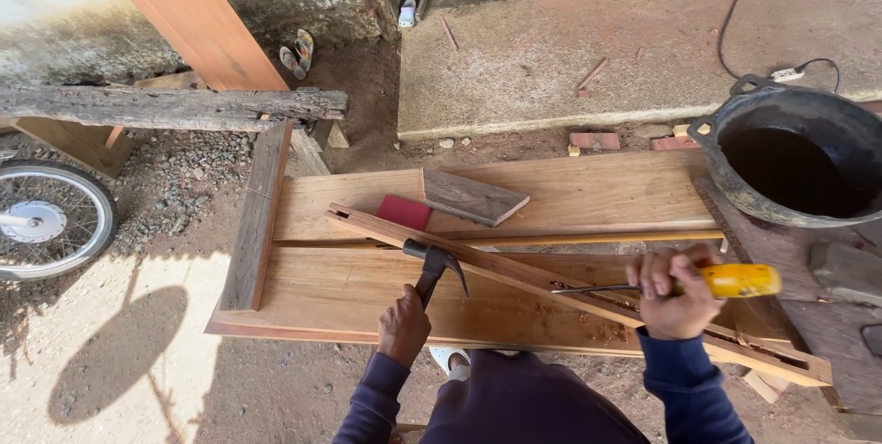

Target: Using a hammer and a yellow screwdriver as a chisel to pry or adjust wooden components on a workbench.

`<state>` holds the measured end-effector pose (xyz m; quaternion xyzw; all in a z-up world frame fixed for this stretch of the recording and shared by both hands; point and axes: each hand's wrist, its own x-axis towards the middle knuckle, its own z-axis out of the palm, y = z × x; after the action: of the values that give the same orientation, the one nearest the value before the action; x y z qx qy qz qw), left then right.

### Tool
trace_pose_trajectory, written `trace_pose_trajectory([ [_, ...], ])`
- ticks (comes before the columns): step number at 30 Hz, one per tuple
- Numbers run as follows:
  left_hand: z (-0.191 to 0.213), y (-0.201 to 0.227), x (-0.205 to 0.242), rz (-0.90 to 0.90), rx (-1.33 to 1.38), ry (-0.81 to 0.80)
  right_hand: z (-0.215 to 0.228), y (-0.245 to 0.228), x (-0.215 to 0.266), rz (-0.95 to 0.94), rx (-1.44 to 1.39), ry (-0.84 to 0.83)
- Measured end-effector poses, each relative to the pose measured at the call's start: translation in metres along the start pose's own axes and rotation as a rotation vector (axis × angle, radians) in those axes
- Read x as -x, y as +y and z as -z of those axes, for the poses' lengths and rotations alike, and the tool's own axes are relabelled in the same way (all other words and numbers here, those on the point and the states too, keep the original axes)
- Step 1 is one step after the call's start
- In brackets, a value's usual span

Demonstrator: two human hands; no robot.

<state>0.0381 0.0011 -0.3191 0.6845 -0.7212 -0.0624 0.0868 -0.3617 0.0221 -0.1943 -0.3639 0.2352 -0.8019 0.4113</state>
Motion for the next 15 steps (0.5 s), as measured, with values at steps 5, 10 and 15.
trace_pose_trajectory([
  [5,-0.003,-0.001,0.0,0.009,0.023,0.002,0.003,0.018,0.012,-0.098,0.053,0.029],
  [10,-0.009,-0.003,-0.001,0.034,0.086,0.005,0.023,0.0,0.021,-0.159,0.338,-0.004],
  [15,-0.004,-0.001,-0.004,0.07,0.111,-0.125,0.008,-0.027,0.018,-0.193,0.608,-0.007],
])
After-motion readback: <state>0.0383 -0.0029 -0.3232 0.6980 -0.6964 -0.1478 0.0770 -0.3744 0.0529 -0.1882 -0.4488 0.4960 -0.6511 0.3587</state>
